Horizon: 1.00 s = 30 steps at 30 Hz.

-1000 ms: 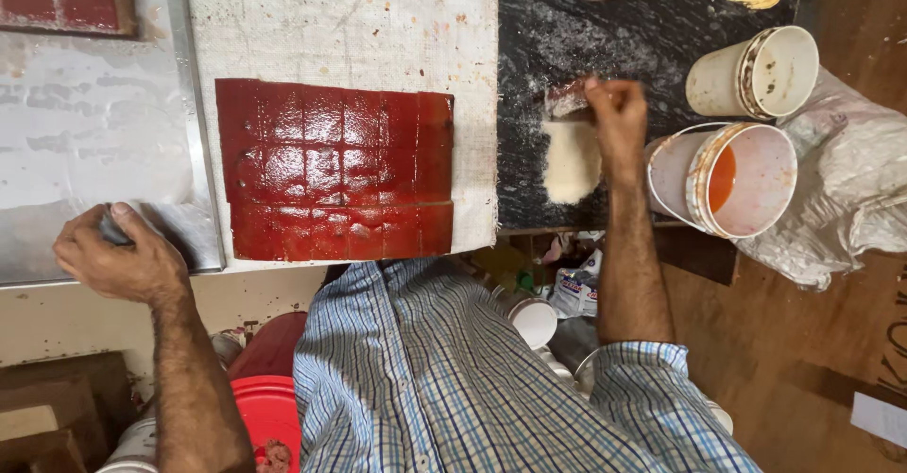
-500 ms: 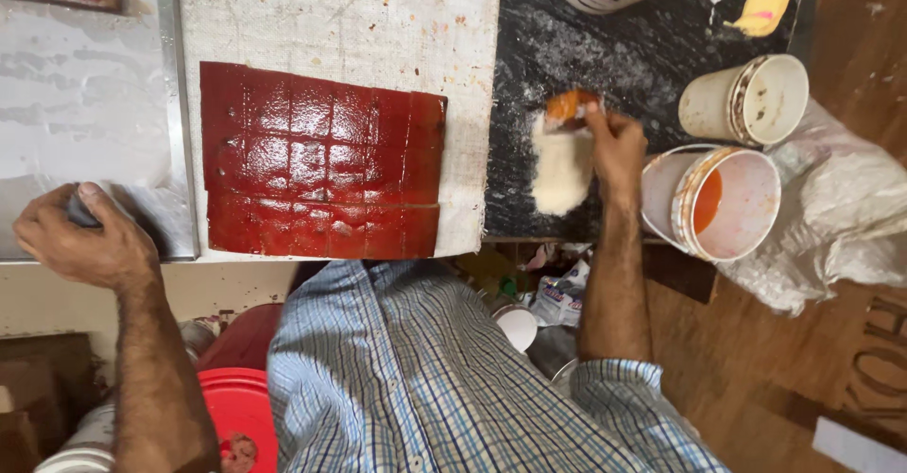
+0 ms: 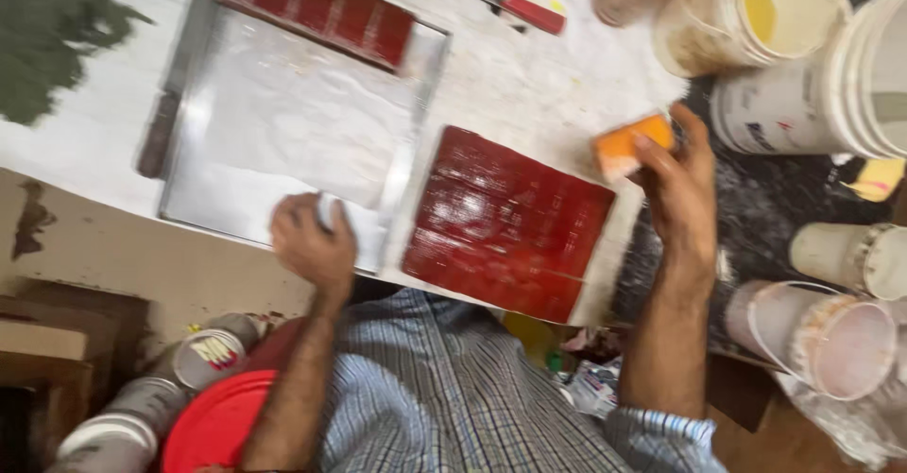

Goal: The person repeatedly dips slices of bread into a red liquid in a bucket, then rubs the slices on a pile of white powder on the table. The coated slices are placed onto a metal tray. The process is repeated multiple times.

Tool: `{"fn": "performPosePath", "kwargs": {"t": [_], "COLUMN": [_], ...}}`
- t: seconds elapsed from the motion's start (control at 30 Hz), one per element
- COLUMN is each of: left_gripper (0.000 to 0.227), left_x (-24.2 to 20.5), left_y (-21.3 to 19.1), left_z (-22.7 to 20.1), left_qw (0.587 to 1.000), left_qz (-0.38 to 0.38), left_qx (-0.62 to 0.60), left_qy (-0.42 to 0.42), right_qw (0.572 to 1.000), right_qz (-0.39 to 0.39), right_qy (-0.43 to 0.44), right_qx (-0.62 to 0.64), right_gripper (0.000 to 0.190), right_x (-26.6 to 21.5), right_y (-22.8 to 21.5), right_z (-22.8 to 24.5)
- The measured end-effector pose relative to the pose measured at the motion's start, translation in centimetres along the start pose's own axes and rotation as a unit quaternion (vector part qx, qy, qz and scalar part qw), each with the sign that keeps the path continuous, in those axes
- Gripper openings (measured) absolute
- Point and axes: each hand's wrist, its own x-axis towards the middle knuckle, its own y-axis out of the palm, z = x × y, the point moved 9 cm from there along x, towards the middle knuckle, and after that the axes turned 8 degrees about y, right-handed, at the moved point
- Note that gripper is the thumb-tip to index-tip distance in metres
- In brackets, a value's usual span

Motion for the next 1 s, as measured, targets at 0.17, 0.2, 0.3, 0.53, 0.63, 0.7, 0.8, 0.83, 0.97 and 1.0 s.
{"fn": "performPosePath", "kwargs": {"t": [0.17, 0.2, 0.3, 0.53, 0.63, 0.7, 0.8, 0.83, 0.97, 1.0], "left_gripper": [0.027, 0.026, 0.023, 0.022, 0.025, 0.027, 0.027, 0.026, 0.026, 0.025], "left_x": [1.0, 1.6, 3.2, 6.5, 6.4, 6.6, 6.4, 6.5, 6.6, 6.4], "left_y": [-1.0, -1.6, -2.9, -2.4, -2.1, -1.8, -1.6, -1.7, -1.9, -1.8], "left_z": [0.3, 0.9, 2.9, 4.7, 4.5, 4.7, 4.7, 4.6, 4.5, 4.5], "left_qw": [0.984, 0.981, 0.976, 0.979, 0.982, 0.985, 0.984, 0.985, 0.985, 0.985], "left_qz": [0.084, 0.087, 0.085, 0.094, 0.101, 0.109, 0.122, 0.12, 0.116, 0.119], "left_qx": [-0.155, -0.173, -0.201, -0.163, -0.13, -0.109, -0.098, -0.094, -0.091, -0.096], "left_qy": [-0.03, -0.017, 0.014, 0.083, 0.088, 0.083, 0.083, 0.082, 0.088, 0.085], "right_qw": [0.967, 0.955, 0.913, 0.843, 0.807, 0.788, 0.799, 0.799, 0.805, 0.806], "right_qz": [0.133, 0.133, 0.072, 0.104, 0.05, 0.016, 0.058, 0.056, 0.072, 0.082], "right_qy": [0.061, 0.082, 0.03, -0.157, -0.189, -0.288, -0.249, -0.236, -0.249, -0.266], "right_qx": [-0.206, -0.253, -0.4, -0.503, -0.557, -0.545, -0.545, -0.55, -0.534, -0.522], "right_gripper": [0.049, 0.049, 0.055, 0.12, 0.119, 0.12, 0.124, 0.124, 0.133, 0.136], "right_x": [4.2, 5.1, 7.0, 2.6, 2.9, 3.7, 5.8, 6.3, 5.4, 4.3], "right_y": [22.0, 24.1, 27.9, 32.1, 31.7, 31.9, 31.6, 31.4, 31.5, 31.4], "right_z": [1.1, 0.6, 1.4, 1.8, 0.6, 1.7, 0.4, 0.2, 1.8, 2.4]}}
